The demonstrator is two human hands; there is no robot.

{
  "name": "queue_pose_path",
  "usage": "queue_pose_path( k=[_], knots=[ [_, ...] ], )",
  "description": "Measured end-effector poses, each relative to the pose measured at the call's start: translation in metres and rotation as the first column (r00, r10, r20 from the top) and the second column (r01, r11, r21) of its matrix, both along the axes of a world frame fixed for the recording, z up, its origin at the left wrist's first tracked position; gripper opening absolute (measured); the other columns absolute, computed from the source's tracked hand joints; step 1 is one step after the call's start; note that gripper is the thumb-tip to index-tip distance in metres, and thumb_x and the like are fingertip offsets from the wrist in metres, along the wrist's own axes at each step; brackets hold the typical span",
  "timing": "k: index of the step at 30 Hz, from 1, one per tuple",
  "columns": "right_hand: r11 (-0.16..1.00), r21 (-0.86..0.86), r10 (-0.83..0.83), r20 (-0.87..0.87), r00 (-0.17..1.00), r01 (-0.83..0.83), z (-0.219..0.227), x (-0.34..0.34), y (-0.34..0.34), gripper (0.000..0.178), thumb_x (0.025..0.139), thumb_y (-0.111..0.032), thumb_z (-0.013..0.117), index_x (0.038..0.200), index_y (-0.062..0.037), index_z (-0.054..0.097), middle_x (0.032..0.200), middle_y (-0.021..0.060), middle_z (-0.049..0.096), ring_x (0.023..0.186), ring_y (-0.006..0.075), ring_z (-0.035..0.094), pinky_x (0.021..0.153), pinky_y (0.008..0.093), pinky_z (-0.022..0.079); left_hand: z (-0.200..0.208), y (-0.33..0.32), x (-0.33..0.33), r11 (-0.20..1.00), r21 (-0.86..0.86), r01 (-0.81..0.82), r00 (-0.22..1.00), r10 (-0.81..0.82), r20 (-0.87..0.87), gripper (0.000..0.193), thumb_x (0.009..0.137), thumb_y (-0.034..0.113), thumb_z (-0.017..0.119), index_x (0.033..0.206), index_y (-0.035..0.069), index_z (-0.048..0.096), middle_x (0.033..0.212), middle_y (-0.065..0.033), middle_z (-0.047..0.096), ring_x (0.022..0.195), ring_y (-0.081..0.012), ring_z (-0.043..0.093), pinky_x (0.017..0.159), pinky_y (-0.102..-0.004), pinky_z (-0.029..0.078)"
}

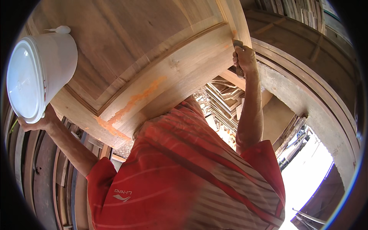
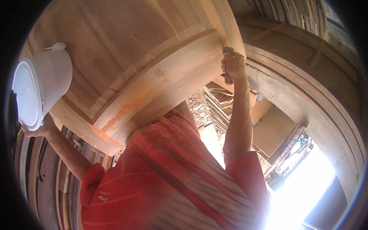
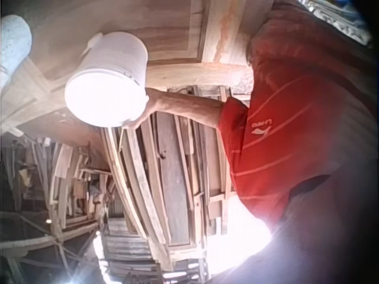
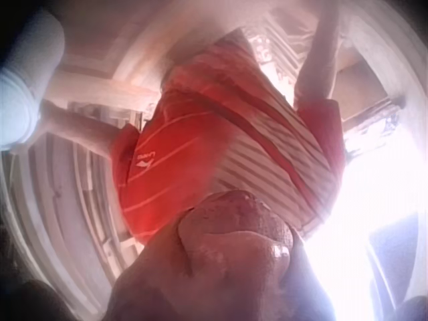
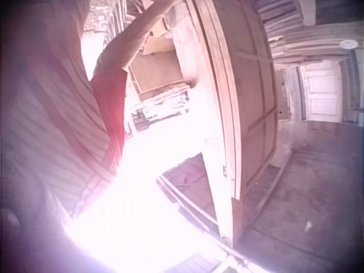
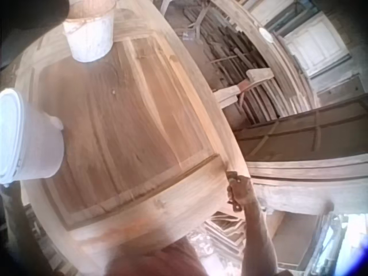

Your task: The person cleans a wooden door with a brush, scrapes filler along the surface with a putty knife, and opens a tub of wood filler. The person then scoops the filler using the putty knife and applies it along the seams of the wooden door.

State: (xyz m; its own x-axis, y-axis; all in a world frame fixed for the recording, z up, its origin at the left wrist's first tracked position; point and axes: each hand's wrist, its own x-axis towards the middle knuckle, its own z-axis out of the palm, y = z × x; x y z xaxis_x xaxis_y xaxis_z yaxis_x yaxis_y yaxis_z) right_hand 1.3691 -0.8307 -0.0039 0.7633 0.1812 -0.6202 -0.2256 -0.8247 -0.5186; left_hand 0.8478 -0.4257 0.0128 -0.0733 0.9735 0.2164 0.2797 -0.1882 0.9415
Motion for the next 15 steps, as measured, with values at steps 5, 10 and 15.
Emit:
queue_pose_path(
  k=[5, 10, 15],
  knots=[
    [1.000, 0.004, 0.016, -0.006, 1.000, -0.015, 0.001, -0.005, 0.002, 0.023, 0.102, -0.019, 0.061, 0.085, -0.0042, 0.059, 0.068, 0.0024, 0.060, 0.051, 0.0101, 0.056, 0.045, 0.0279, 0.045, -0.015, 0.009, -0.023, 0.994, 0.105, 0.034, 0.999, -0.034, 0.003, 0.080, 0.087, 0.054, 0.048, 0.149, 0.003, 0.049, 0.144, -0.0242, 0.057, 0.127, -0.0398, 0.065, 0.101, -0.0611, 0.061],
    [0.999, -0.007, 0.035, -0.005, 0.999, -0.035, 0.001, -0.006, 0.003, 0.020, 0.101, -0.015, 0.059, 0.091, 0.0023, 0.060, 0.071, 0.0081, 0.063, 0.051, 0.0144, 0.060, 0.045, 0.0311, 0.048, -0.036, 0.022, -0.054, 0.859, 0.391, 0.329, 0.914, -0.187, -0.359, 0.066, 0.097, 0.039, 0.055, 0.152, 0.008, 0.038, 0.145, -0.0283, 0.053, 0.119, -0.0419, 0.068, 0.090, -0.0560, 0.068],
    [0.999, -0.026, 0.049, 0.013, 0.999, -0.048, 0.000, -0.010, 0.004, 0.021, 0.101, -0.016, 0.059, 0.090, 0.0023, 0.060, 0.070, 0.0081, 0.063, 0.051, 0.0145, 0.060, 0.044, 0.0311, 0.048, -0.044, 0.021, -0.058, 0.762, 0.531, 0.371, 0.878, -0.100, -0.469, 0.057, 0.099, 0.028, 0.057, 0.149, 0.014, 0.032, 0.150, -0.0270, 0.047, 0.116, -0.0433, 0.069, 0.090, -0.0530, 0.069]
  ],
)
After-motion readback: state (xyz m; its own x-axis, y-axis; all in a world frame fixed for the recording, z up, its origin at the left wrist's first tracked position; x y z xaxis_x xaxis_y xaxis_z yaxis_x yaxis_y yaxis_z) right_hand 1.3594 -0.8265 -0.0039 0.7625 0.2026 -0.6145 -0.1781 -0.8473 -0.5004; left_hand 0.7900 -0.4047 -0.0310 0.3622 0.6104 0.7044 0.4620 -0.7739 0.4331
